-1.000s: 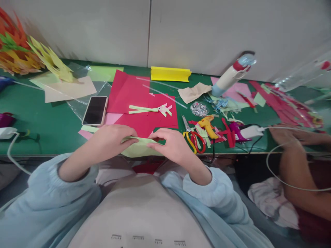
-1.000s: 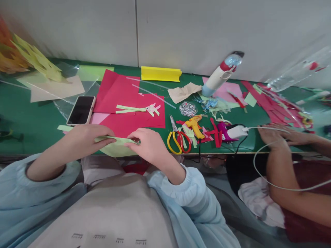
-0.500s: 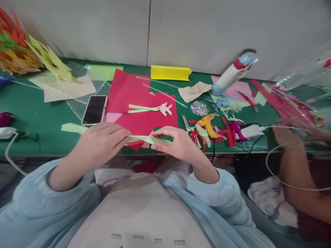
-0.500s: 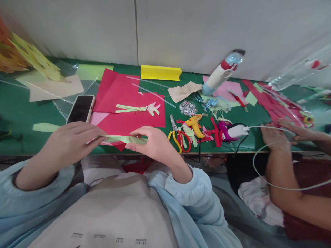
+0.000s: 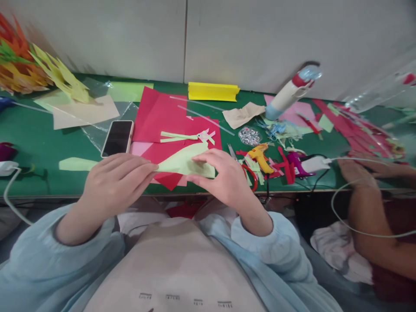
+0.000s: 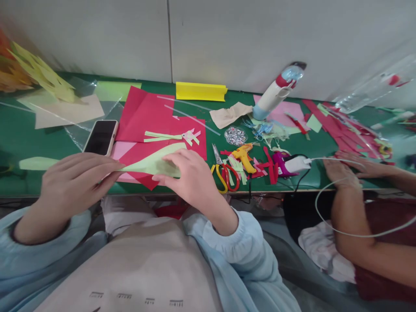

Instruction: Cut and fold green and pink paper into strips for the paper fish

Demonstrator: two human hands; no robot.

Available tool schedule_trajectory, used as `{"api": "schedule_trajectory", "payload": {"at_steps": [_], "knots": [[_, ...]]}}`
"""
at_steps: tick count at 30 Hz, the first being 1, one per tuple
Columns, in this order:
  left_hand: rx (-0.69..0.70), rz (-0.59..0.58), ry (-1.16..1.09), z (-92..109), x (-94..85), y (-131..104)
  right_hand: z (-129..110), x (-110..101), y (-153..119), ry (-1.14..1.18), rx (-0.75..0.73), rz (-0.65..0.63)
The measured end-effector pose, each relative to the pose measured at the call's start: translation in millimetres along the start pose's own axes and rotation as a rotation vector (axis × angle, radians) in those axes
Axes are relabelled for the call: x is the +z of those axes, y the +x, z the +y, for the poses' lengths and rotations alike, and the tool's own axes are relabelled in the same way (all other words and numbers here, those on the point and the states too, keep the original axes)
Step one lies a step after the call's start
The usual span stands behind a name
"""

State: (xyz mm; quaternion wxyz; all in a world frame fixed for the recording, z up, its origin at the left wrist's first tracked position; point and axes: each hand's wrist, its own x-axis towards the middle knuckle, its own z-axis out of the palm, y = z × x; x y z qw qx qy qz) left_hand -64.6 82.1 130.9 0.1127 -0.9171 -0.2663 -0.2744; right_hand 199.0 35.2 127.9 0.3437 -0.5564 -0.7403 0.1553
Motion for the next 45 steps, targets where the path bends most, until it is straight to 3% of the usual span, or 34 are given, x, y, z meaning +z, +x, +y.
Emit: {"api": "schedule_trajectory", "payload": {"at_steps": [4,7,13,17,20,27,32,37,45], "knots": [[-0.033,0.098,0.047,0,4.4,-5,15,3,-5,0.133,0.153,0.198],[-0.08,0.16,0.077,1,7.2,-9,29,11,-10,0.374,0.339,0.268],[-0.099,0.163,0.076,-1,13.4,-17,38,27,-18,0.942,0.539,0.092],[-0.065,0.173,0.066,-4,18.3,-21,35,29,-16,1.1,0.578,0.062],[-0.063,0.151,0.066,-7,22.5,-25,33,27,-12,1.115,0.618,0.086],[-0.24,0.059,0.013,-16,39.6,-27,31,28,-12,1.073,0.603,0.171],[-0.235,-0.146,-0.002,-17,43.3,-10,35,39,-14,0.975,0.574,0.27],[-0.124,-0.185,-0.094,3,32.7,16,26,40,-15,0.843,0.526,0.26],[-0.188,-0.09,-0.28,48,19.4,46,-8,25,-15,0.682,0.303,0.208]]}}
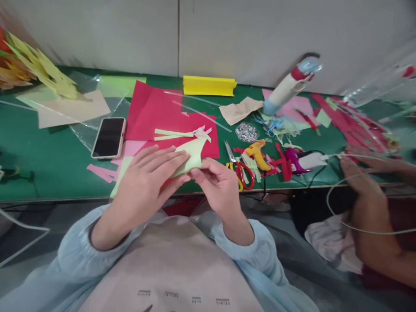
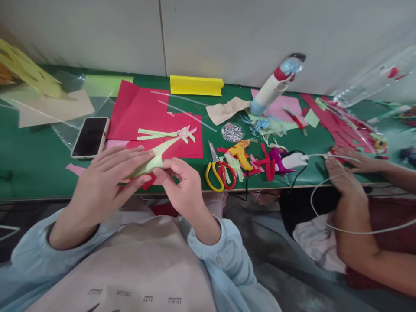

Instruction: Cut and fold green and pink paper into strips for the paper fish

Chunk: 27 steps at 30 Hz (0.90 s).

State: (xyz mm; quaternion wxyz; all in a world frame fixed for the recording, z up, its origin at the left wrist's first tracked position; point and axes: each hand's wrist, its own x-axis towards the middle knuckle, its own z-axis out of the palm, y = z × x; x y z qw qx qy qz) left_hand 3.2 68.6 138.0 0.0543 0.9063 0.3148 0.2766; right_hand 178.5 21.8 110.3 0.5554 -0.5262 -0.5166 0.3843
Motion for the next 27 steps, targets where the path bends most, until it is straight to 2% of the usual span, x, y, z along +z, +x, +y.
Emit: {"api": "schedule_trajectory", "payload": {"at_steps": [4,9,17,20,23,27], "knots": [[-0.055,0.031,-0.036,5,1.3,2,-2,2,1,-0.007,-0.077,0.012],[-0.124,0.058,-0.077,3,3.0,2,-3,1,6,-0.021,-0.014,0.095],[-0.162,-0.078,-0.103,3,0.2,11,4,-3,12,-0.047,-0.084,0.154],[-0.141,-0.1,-0.119,2,0.1,13,5,-7,16,-0.025,-0.178,0.122],[-0.108,-0.115,-0.132,0,-1.0,14,3,-11,20,-0.041,-0.269,0.036],[-0.079,-0.137,-0.125,0,-2.4,17,3,-13,21,-0.067,-0.264,-0.008]]}}
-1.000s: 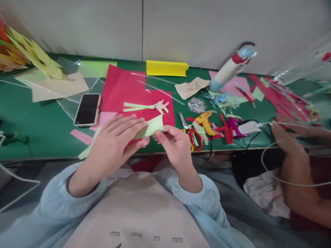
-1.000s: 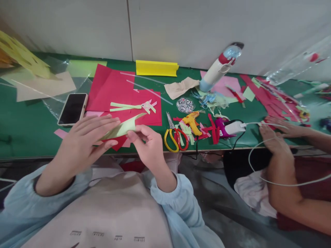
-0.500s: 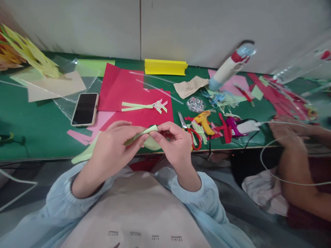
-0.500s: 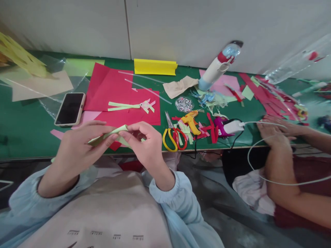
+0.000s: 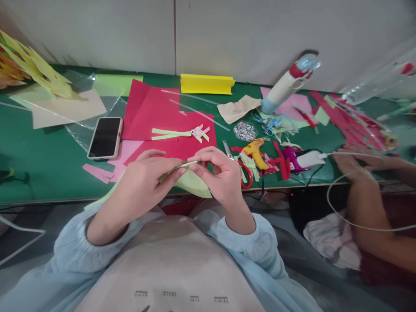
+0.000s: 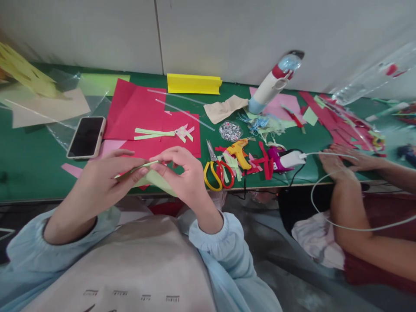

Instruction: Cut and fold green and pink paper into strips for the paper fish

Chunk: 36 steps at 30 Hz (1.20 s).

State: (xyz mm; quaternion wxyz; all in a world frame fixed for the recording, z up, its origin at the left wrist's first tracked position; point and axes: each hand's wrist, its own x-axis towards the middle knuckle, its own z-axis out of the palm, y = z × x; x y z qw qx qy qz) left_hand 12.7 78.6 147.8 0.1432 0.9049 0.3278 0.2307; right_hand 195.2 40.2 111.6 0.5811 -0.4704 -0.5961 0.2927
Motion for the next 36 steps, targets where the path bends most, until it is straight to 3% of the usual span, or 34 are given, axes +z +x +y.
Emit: {"api": "schedule_trajectory", "payload": {"at_steps": [5,12,20,29,36], "knots": [[-0.017,-0.001,-0.005,-2,1.1,1,1,2,0,0.015,0.015,0.031],[-0.07,-0.016,-0.05,-11,-3.6,-6,6,-1,-2,0.03,0.149,0.079],[-0.054,0.017,0.0,-15,-4.2,-7,11,0,-5,0.085,0.151,0.089],[0.124,-0.011,0.281,-16,-7.1,-3,3,-18,6,-0.162,-0.088,-0.113],[0.193,0.037,0.305,-13,-4.8,-3,-2,-18,12,-0.323,-0.186,-0.202]]}}
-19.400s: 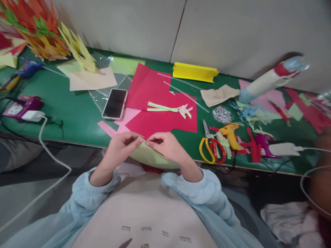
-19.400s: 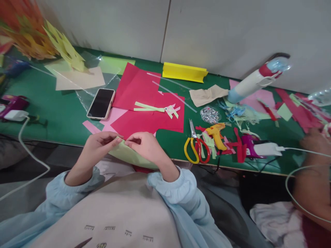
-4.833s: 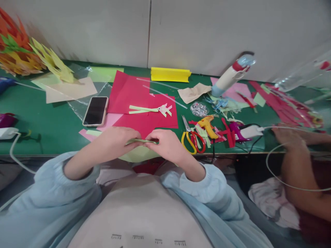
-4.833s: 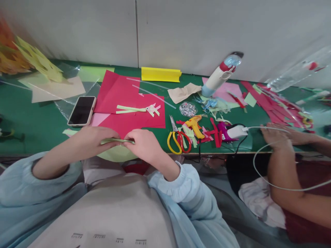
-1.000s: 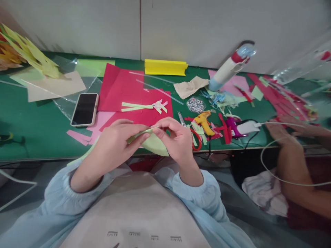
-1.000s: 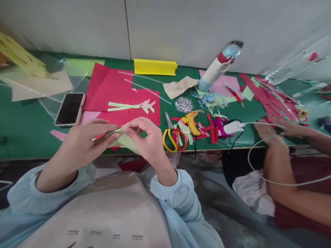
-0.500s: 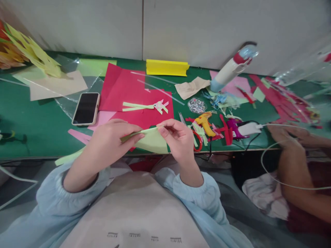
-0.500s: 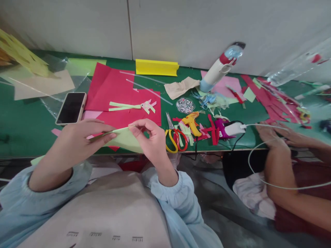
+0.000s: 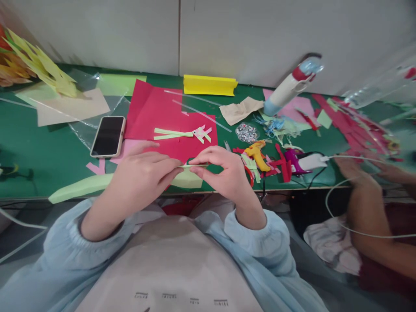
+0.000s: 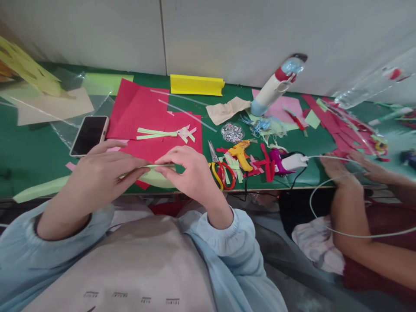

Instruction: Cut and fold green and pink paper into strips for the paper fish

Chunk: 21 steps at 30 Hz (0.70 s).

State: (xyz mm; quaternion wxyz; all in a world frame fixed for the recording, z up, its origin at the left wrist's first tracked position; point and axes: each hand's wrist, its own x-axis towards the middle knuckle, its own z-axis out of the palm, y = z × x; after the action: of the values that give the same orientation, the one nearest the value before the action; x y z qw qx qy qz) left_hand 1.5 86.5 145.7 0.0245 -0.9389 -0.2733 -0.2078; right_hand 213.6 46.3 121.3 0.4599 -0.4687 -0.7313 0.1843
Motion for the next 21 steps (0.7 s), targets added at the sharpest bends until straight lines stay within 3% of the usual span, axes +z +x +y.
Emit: {"api": "schedule_trajectory", "payload": {"at_steps": [6,9,12,16,21], "knots": [[-0.063,-0.034,-0.029,-1,2.2,2,2,3,-2,-0.074,-0.002,0.057],[-0.094,-0.034,-0.063,-2,3.4,4,0,1,0,-0.13,-0.003,0.021],[-0.074,-0.051,-0.085,-3,5.3,7,-2,1,3,-0.156,-0.035,-0.026],[-0.04,-0.083,-0.1,-5,6.7,12,-2,3,4,-0.182,-0.067,0.008],[-0.037,-0.074,-0.127,-8,5.8,14,3,3,0,-0.126,0.014,0.021]]}}
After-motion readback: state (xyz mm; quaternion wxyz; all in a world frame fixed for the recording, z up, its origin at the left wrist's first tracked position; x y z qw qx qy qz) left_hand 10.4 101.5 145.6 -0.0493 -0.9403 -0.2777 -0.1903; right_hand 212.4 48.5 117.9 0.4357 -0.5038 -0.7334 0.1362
